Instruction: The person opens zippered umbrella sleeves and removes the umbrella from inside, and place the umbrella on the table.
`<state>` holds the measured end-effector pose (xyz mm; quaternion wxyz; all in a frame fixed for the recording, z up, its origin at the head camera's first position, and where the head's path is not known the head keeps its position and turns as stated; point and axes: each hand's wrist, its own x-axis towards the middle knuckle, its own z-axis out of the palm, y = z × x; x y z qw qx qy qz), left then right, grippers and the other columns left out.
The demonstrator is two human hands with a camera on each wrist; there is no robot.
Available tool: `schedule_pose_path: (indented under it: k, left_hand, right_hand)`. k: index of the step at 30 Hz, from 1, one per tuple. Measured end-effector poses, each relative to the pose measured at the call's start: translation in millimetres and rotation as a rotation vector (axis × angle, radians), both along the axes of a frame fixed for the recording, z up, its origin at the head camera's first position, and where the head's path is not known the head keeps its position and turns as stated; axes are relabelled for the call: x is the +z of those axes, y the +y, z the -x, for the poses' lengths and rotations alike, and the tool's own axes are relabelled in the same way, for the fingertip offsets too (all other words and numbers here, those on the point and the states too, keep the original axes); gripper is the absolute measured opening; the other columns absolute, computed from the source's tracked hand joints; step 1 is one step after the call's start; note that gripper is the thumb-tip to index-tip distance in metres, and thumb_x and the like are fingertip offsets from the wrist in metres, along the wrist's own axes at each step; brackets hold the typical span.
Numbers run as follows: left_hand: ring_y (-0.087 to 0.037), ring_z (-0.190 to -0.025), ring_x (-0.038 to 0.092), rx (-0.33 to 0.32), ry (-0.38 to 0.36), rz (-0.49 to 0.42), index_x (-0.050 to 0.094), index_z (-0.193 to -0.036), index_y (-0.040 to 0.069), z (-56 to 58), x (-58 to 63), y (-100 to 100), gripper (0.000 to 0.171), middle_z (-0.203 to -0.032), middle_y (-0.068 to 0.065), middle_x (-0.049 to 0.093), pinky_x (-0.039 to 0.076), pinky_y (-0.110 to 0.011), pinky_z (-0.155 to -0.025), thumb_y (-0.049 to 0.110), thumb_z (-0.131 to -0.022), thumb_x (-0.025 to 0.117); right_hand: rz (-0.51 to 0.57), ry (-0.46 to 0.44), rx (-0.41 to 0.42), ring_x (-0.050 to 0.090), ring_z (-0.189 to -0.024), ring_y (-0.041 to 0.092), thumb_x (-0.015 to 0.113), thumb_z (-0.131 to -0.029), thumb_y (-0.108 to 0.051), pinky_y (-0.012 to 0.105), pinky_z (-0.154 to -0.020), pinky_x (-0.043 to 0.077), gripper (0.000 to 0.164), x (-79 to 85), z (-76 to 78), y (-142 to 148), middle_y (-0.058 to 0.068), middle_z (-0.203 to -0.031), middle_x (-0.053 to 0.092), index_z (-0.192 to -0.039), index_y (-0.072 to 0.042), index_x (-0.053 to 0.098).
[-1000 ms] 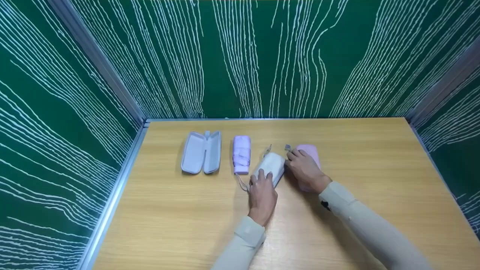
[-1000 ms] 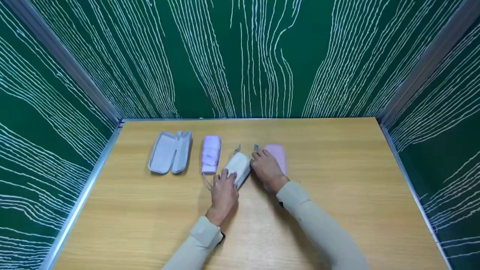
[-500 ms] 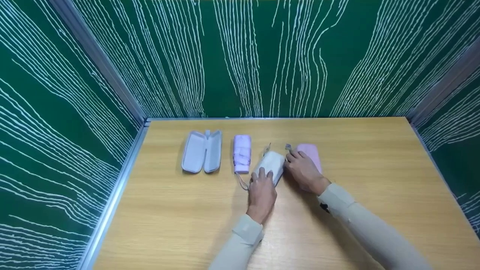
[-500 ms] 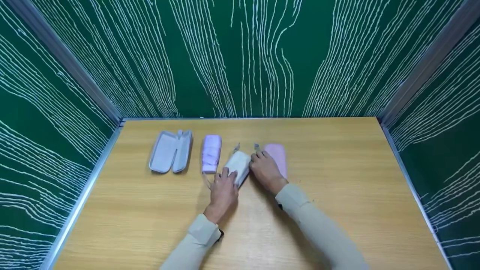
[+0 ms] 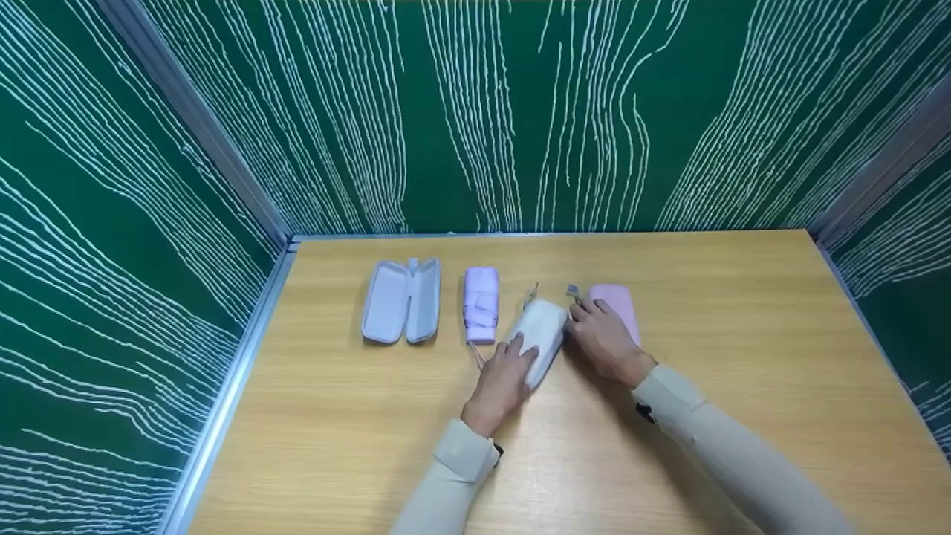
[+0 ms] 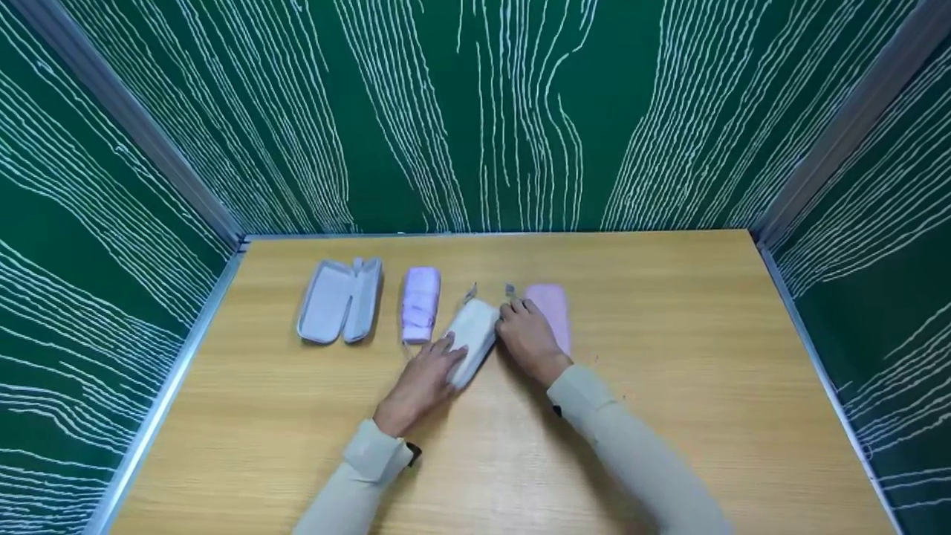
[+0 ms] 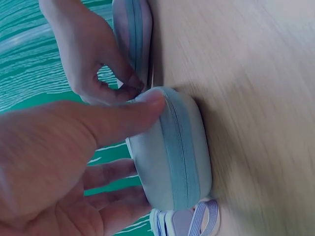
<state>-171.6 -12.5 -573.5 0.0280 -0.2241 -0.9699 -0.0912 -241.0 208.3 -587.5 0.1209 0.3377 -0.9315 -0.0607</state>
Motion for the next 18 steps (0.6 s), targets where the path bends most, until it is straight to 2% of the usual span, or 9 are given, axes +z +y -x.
schedule_pose_path:
  k: [5, 12, 18]
  left_hand:
    - [-0.034, -0.112, 0.065, 0.007, 0.057, -0.014, 0.072, -0.135, 0.013, -1.6, -0.9, 2.6, 0.053, -0.146, -0.019, 0.061, 0.062, -0.039, -0.074, 0.012, -0.084, 0.087]
    - [-0.033, -0.116, 0.064, 0.035, 0.040, 0.013, 0.070, -0.139, 0.013, -1.4, -0.8, 7.0, 0.053, -0.148, -0.019, 0.060, 0.062, -0.037, -0.075, 0.013, -0.088, 0.085]
    - [-0.034, -0.120, 0.062, 0.047, 0.036, 0.009, 0.068, -0.142, 0.013, -1.3, -3.5, 9.5, 0.055, -0.150, -0.019, 0.058, 0.062, -0.036, -0.074, 0.011, -0.089, 0.083]
  right_hand:
    - [0.045, 0.052, 0.023, 0.061, -0.107, 0.039, 0.082, -0.081, 0.000, 0.052, -0.088, 0.052, 0.020, -2.5, 0.9, 0.1, 0.019, -0.107, 0.065, -0.099, 0.001, 0.074]
    - [0.087, 0.060, 0.031, 0.062, -0.110, 0.042, 0.075, -0.088, 0.003, 0.053, -0.089, 0.053, 0.012, -5.6, 1.1, -0.8, 0.023, -0.112, 0.066, -0.101, 0.003, 0.075]
    - [0.102, 0.076, 0.033, 0.063, -0.108, 0.042, 0.074, -0.091, 0.002, 0.053, -0.087, 0.054, 0.012, -6.9, -0.7, -2.7, 0.024, -0.112, 0.067, -0.103, 0.004, 0.076]
